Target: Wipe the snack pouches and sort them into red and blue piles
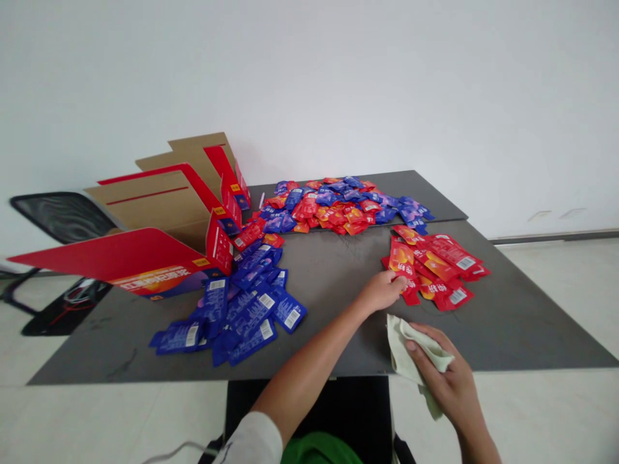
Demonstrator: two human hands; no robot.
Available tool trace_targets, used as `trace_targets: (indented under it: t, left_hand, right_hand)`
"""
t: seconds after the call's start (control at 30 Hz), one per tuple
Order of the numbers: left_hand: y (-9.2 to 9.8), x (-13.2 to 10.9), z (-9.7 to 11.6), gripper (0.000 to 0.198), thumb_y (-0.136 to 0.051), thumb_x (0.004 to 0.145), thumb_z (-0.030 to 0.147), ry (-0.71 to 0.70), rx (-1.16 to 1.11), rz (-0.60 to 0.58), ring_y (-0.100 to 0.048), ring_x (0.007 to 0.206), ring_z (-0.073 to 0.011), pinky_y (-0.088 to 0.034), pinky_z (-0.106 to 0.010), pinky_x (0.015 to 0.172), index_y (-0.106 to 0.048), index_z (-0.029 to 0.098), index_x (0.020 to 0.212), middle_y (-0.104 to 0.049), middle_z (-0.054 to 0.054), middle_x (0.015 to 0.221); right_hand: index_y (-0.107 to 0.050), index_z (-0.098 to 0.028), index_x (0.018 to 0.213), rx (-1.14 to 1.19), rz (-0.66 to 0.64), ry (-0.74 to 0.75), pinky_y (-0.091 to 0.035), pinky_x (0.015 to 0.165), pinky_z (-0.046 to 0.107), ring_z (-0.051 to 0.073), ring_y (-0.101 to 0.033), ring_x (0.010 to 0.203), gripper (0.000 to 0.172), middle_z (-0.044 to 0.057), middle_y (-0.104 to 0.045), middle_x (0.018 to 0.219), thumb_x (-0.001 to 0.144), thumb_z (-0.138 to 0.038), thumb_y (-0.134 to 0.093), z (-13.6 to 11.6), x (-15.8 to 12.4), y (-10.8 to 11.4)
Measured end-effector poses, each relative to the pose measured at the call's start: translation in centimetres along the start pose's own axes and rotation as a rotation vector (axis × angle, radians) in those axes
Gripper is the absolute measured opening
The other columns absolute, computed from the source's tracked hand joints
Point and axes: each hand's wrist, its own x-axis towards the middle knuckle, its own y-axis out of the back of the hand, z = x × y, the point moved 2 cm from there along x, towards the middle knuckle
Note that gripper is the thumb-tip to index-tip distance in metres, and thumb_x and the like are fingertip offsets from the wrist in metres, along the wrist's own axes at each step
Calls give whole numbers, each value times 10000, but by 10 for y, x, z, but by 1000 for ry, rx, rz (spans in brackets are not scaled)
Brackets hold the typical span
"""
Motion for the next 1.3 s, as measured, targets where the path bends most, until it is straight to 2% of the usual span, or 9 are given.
trace_targets:
  t: [0.13, 0.27, 0.43, 0.53, 0.67, 0.73, 1.0, 1.2, 1.3]
  left_hand:
    - [-3, -7, -3, 429, -417, 1088, 384, 39, 68, -110, -557, 573, -97, -466, -229, 626, -744, 123, 994, -758, -41, 899]
    - [-7, -7, 0, 514, -375, 1101, 377, 51, 166, -179, -561, 566, -105, -464, -221, 608, -762, 117, 884, -743, -43, 794]
    - [-9, -6, 3, 516, -356, 1113, 411, 12, 302, -204, -653, 645, -134, -500, -222, 673, -803, 157, 1068, -717, -12, 707]
    - [-7, -7, 5, 502, -376, 1107, 417, -20, 399, -171, -718, 759, -174, -536, -258, 761, -803, 172, 1012, -746, -39, 746]
    - [-3, -9, 5, 435, -417, 1100, 393, -75, 527, -88, -749, 1033, -241, -546, -340, 950, -778, 177, 994, -808, -106, 1033]
    - [-2, -11, 3, 399, -453, 1093, 411, -104, 579, -66, -745, 1093, -261, -546, -359, 970, -769, 181, 1018, -804, -119, 1108]
    - [-9, -17, -8, 455, -442, 1095, 551, -191, 711, -21, -765, 1076, -282, -569, -369, 890, -749, 222, 1035, -809, -96, 1081]
    - [-11, -21, -11, 455, -410, 1102, 548, -225, 738, 18, -778, 992, -248, -556, -313, 792, -736, 248, 995, -811, -60, 1015]
    - [-12, -24, -13, 425, -436, 1099, 529, -274, 709, 88, -773, 919, -225, -530, -284, 740, -721, 251, 952, -801, -42, 946]
  right_hand:
    - [-761, -264, 1183, -23, 1, -1, -603, 943, 336, 245, -758, 1032, 352, 69, -782, 1168, 931, -508, -726, 2, 0, 0]
    - [-761, -266, 1176, -26, 5, 12, -605, 927, 320, 234, -759, 1010, 338, 64, -783, 1147, 934, -498, -727, 3, 0, 0]
    - [-761, -254, 1178, -23, -8, -8, -608, 936, 333, 241, -757, 1016, 355, 76, -782, 1156, 933, -508, -722, 3, 0, 0]
    - [-767, -250, 1164, -27, -3, -25, -611, 927, 335, 242, -758, 997, 362, 79, -783, 1144, 925, -519, -726, 1, 0, 0]
    - [-775, -252, 1138, -30, 4, -36, -612, 927, 338, 240, -761, 968, 360, 75, -787, 1117, 914, -530, -732, -1, 0, 1]
    - [-777, -249, 1128, -32, 11, -37, -613, 922, 337, 245, -762, 977, 364, 78, -788, 1119, 909, -536, -732, -1, 0, 1]
    - [-772, -248, 1151, -37, 4, -63, -612, 940, 352, 257, -762, 994, 399, 79, -787, 1136, 897, -553, -739, 3, 0, 1]
    - [-771, -248, 1159, -11, -5, -49, -620, 911, 344, 252, -765, 963, 398, 80, -788, 1132, 897, -546, -738, 5, -1, 1]
    - [-775, -247, 1148, -20, -5, -49, -623, 904, 338, 249, -768, 956, 405, 79, -791, 1123, 893, -559, -737, 7, 0, 0]
